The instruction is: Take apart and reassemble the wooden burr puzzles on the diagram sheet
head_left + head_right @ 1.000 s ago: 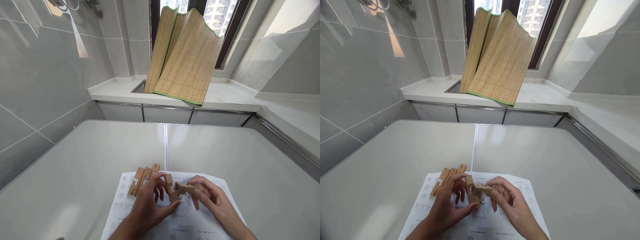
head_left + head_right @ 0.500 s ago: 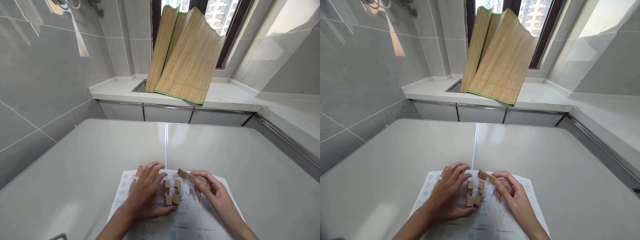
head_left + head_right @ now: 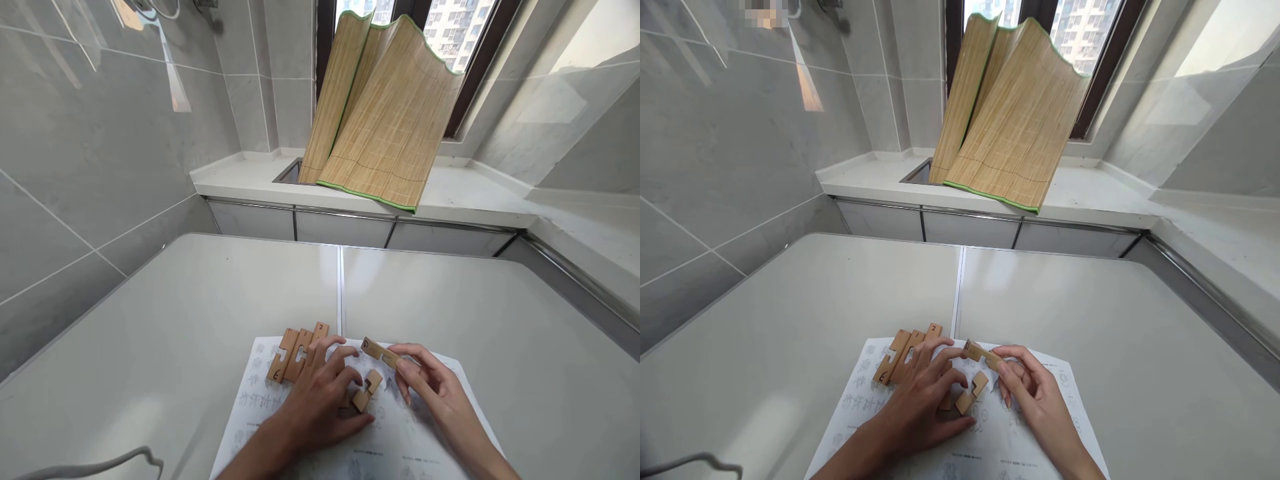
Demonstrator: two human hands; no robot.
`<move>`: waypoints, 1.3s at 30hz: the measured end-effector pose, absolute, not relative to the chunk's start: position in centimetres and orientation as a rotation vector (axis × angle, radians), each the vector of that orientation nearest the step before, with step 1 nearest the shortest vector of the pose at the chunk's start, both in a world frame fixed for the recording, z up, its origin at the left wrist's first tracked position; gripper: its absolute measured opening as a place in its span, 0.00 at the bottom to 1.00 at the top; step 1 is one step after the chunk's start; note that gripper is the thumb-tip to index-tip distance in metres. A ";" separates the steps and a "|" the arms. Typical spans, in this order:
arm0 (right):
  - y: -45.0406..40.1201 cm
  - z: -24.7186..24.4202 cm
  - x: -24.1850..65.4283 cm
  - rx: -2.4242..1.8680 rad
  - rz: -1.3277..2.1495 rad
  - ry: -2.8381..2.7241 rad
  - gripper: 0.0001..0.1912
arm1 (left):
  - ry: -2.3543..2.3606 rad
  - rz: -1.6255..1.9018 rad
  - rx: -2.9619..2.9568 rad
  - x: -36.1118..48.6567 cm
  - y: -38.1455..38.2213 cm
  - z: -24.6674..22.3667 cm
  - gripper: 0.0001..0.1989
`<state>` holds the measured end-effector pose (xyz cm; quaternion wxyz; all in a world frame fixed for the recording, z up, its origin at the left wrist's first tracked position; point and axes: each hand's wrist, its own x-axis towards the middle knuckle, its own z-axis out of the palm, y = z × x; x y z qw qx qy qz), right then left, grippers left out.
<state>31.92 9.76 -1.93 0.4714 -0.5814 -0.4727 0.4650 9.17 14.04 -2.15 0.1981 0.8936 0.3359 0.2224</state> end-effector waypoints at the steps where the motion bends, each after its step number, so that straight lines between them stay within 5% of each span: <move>1: 9.7 -1.9 31.8 -1.421 1.136 -1.138 0.25 | 0.936 0.639 2.495 9.2 14.0 -2.1 0.18; 11: 10.0 -2.1 32.3 -1.216 1.361 -0.870 0.23 | 0.915 1.032 2.363 9.3 14.5 -2.5 0.05; 17: 9.8 -2.2 31.9 -1.011 1.692 -0.772 0.25 | 0.935 1.042 2.465 9.1 13.9 -2.5 0.08; 31: 9.6 -2.5 31.9 -0.891 1.610 -0.803 0.16 | 0.962 0.864 1.857 10.4 12.3 -1.9 0.09; 39: 9.8 -2.4 31.5 -0.941 1.586 -0.856 0.14 | 1.077 0.947 2.176 10.7 12.6 -1.5 0.05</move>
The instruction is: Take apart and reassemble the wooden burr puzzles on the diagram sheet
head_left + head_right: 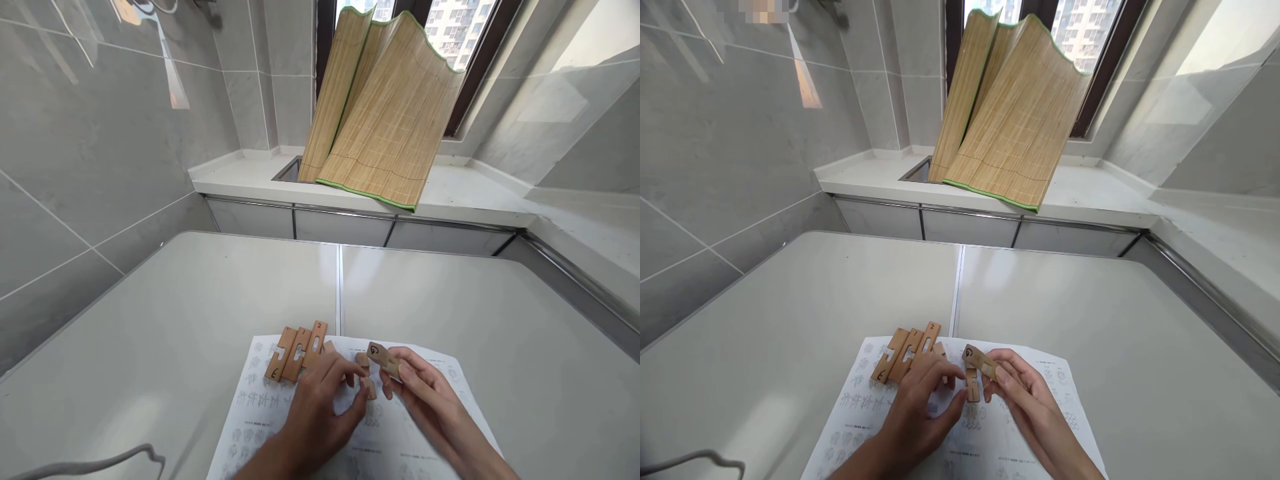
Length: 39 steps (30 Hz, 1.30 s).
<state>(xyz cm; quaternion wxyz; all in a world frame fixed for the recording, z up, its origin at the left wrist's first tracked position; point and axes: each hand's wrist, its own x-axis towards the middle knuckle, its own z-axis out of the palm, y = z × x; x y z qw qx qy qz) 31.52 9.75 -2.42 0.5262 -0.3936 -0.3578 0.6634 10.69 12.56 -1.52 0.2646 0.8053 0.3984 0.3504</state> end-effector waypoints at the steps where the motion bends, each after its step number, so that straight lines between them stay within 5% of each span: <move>1: 9.8 -2.4 31.6 -0.950 1.574 -0.848 0.15 | 1.081 0.948 2.225 10.5 12.7 -1.6 0.10; 5: 9.9 -2.4 31.7 -1.002 1.552 -0.752 0.18 | 1.108 0.814 2.379 10.2 13.3 -2.3 0.39; 7: 9.9 -2.4 31.6 -1.025 1.550 -0.722 0.19 | 1.143 0.727 2.426 10.3 13.6 -2.7 0.45; 16: 9.4 -1.9 31.4 -1.223 1.360 -0.985 0.21 | 1.051 0.771 2.250 10.8 13.8 -2.3 0.37; 22: 9.6 -2.7 31.9 -1.193 1.196 -1.318 0.12 | 0.985 0.911 1.893 10.4 13.6 -1.5 0.32; 39: 9.4 -3.5 32.0 -1.214 0.632 -1.758 0.13 | 0.880 0.897 1.947 10.2 13.7 -1.8 0.34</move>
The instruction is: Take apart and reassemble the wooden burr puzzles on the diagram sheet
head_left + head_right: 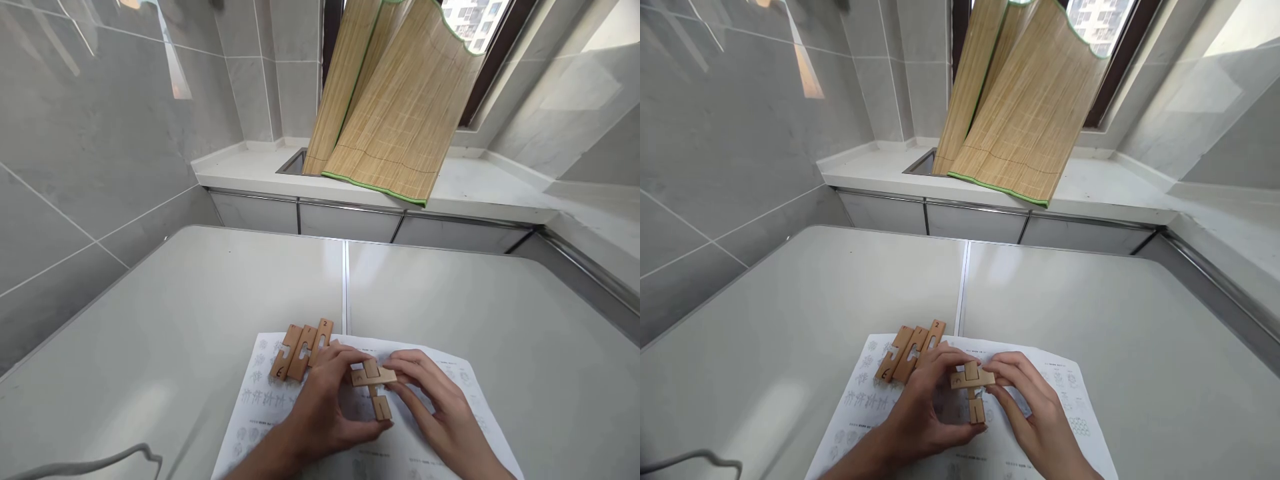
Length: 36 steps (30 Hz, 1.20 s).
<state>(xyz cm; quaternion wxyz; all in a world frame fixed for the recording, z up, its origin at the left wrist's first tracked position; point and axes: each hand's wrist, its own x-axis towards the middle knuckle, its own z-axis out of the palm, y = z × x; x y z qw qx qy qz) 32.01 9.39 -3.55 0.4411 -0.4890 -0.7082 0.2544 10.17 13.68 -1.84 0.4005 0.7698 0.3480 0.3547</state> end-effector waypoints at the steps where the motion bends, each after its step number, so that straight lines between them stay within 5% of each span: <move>1: 9.4 -3.5 32.0 -1.210 0.637 -1.758 0.13 | 0.877 0.906 1.948 10.1 13.7 -1.9 0.35; 17: 9.3 -3.5 30.9 -1.343 0.657 -1.714 0.12 | 1.022 1.124 1.910 10.0 13.7 -2.0 0.33; 25: 9.0 -3.0 29.5 -1.097 0.433 -2.232 0.28 | 1.045 1.189 1.832 9.9 13.9 -2.2 0.29; 36: 9.0 -4.1 29.8 -1.252 0.411 -2.019 0.08 | 1.072 1.125 1.840 9.9 13.8 -1.8 0.30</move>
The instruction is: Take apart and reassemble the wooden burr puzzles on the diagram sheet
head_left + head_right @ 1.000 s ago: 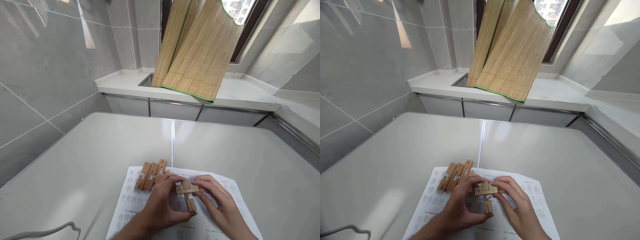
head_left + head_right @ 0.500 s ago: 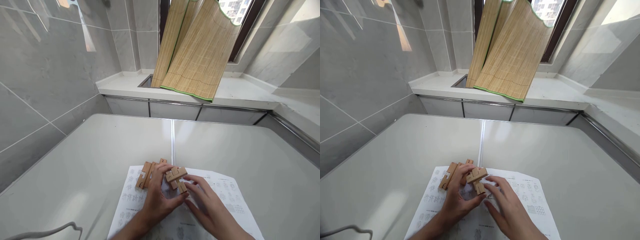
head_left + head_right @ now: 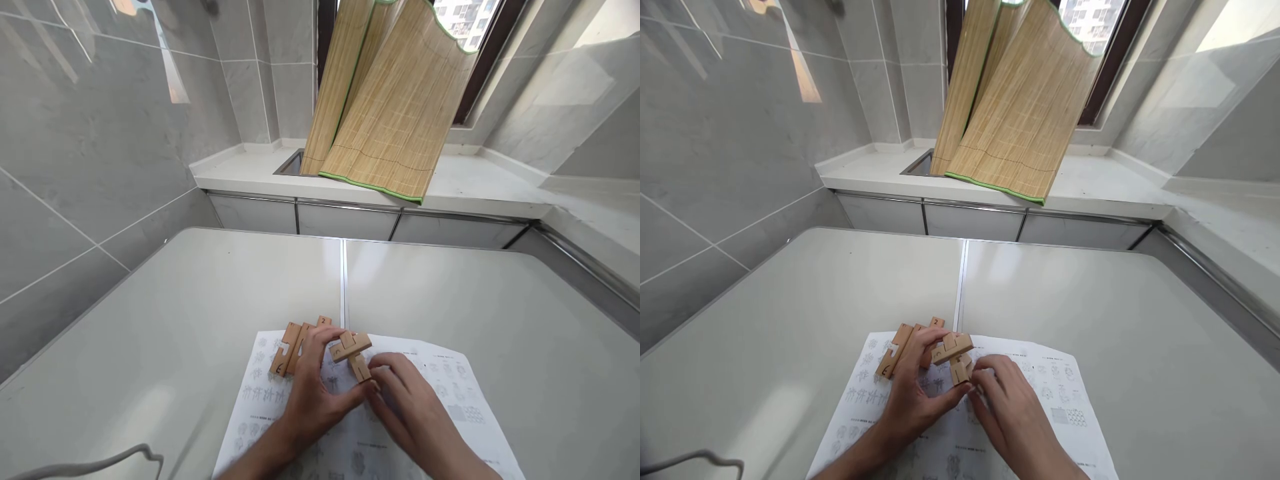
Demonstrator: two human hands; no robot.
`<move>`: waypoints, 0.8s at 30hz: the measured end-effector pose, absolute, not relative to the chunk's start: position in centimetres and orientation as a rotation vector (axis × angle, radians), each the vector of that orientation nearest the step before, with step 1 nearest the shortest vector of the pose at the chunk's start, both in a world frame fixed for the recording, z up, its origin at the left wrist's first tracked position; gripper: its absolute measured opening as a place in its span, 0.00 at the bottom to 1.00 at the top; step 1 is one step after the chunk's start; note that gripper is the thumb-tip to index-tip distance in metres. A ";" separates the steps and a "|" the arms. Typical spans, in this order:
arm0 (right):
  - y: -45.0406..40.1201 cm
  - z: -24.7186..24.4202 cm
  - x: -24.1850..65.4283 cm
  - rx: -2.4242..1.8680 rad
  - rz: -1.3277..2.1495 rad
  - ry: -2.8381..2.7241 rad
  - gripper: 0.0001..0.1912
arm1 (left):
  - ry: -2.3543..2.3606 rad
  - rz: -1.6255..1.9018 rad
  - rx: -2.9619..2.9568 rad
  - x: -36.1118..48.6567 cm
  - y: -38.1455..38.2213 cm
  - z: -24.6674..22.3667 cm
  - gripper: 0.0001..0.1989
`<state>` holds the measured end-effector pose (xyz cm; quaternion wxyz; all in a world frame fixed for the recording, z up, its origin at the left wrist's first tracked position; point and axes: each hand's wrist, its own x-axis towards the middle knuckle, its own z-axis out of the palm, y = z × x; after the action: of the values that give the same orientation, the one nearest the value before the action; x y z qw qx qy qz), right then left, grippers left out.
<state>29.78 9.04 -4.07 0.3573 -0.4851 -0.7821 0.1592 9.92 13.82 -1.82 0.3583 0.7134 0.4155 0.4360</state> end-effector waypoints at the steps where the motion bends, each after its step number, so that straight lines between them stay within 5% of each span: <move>1: 9.1 -4.3 29.9 -1.312 0.413 -1.977 0.09 | 1.071 1.112 1.839 9.9 13.8 -1.7 0.30; 14: 9.2 -4.3 30.9 -1.559 0.647 -1.685 0.13 | 1.126 1.066 1.799 9.9 13.8 -1.8 0.29; 24: 9.6 -2.4 31.0 -1.183 1.611 -0.933 0.23 | 1.089 1.083 1.751 10.0 13.7 -1.7 0.29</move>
<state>31.02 9.62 -2.44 0.4510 -0.4786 -0.3775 0.6519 9.97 13.67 -1.66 0.3953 0.6905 0.4294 0.4273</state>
